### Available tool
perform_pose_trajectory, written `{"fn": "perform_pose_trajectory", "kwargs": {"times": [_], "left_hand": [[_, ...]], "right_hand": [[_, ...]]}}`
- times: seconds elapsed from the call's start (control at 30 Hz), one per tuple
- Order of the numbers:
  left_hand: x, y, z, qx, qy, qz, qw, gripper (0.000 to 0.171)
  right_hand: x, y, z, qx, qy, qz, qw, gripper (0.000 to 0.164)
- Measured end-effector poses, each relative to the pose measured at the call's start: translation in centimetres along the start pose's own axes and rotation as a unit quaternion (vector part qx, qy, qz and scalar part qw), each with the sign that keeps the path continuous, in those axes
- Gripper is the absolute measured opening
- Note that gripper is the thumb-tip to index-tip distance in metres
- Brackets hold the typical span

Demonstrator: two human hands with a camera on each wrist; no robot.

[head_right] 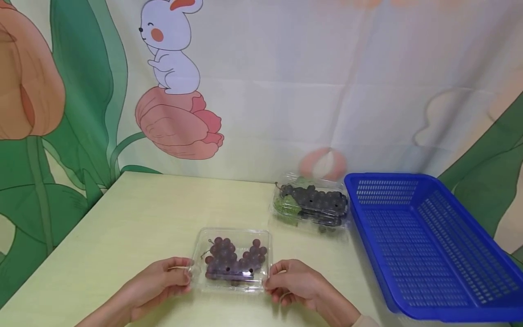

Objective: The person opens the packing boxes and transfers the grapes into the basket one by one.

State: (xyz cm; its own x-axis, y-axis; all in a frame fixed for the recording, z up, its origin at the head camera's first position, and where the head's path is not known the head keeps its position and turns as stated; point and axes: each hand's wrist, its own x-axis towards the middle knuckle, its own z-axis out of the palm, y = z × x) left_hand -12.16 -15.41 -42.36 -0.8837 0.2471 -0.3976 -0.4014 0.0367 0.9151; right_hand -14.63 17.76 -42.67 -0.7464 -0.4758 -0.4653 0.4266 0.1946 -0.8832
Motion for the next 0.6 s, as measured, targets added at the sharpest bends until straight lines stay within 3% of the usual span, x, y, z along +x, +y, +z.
{"fn": "perform_pose_trajectory", "kwargs": {"times": [0.27,0.6], "left_hand": [[-0.38,0.14,-0.23,0.008,-0.020,-0.017,0.9996,0.057],[-0.79,-0.07,-0.53,0.017,-0.037,-0.012,0.9991,0.053]], "right_hand": [[-0.28,0.16,0.09,-0.015,-0.010,-0.002,1.000,0.021],[-0.51,0.38,0.43,-0.022,-0.026,0.000,0.999,0.024]]}}
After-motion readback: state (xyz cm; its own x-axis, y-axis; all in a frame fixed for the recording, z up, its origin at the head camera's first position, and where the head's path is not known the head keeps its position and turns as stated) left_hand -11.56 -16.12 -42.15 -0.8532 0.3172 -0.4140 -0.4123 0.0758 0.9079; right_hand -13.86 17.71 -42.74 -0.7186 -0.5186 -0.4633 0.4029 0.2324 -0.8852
